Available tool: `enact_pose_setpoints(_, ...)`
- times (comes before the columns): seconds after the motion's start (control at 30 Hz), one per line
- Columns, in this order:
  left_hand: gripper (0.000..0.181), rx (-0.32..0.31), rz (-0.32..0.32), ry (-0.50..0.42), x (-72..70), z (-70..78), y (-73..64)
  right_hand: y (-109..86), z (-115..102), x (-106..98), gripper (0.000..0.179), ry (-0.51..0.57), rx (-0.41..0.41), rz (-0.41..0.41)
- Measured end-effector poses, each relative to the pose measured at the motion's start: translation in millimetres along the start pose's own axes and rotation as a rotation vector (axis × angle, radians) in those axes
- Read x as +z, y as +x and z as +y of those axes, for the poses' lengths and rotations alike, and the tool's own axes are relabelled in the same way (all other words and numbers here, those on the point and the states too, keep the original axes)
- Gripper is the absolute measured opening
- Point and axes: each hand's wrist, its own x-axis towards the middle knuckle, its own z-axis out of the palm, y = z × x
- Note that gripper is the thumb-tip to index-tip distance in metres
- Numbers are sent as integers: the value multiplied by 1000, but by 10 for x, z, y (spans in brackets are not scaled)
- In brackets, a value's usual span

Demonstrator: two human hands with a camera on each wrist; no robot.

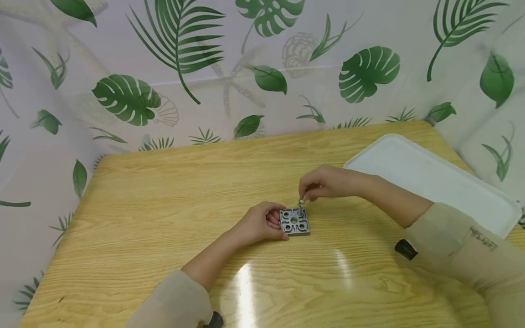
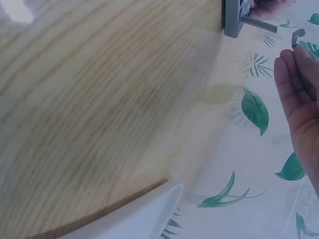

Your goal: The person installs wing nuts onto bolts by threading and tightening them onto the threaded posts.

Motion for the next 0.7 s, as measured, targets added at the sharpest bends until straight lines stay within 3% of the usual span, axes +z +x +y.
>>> enact_pose_setpoints(0.27, 68, -7, -4, -10, 2, -8, 10, 25, 45, 48, 5, 56, -18, -26)
enact_pose_setpoints(0.7, 69, 0, -6, 1, -8, -5, 17, 62, 15, 70, 6, -82, -68, -27)
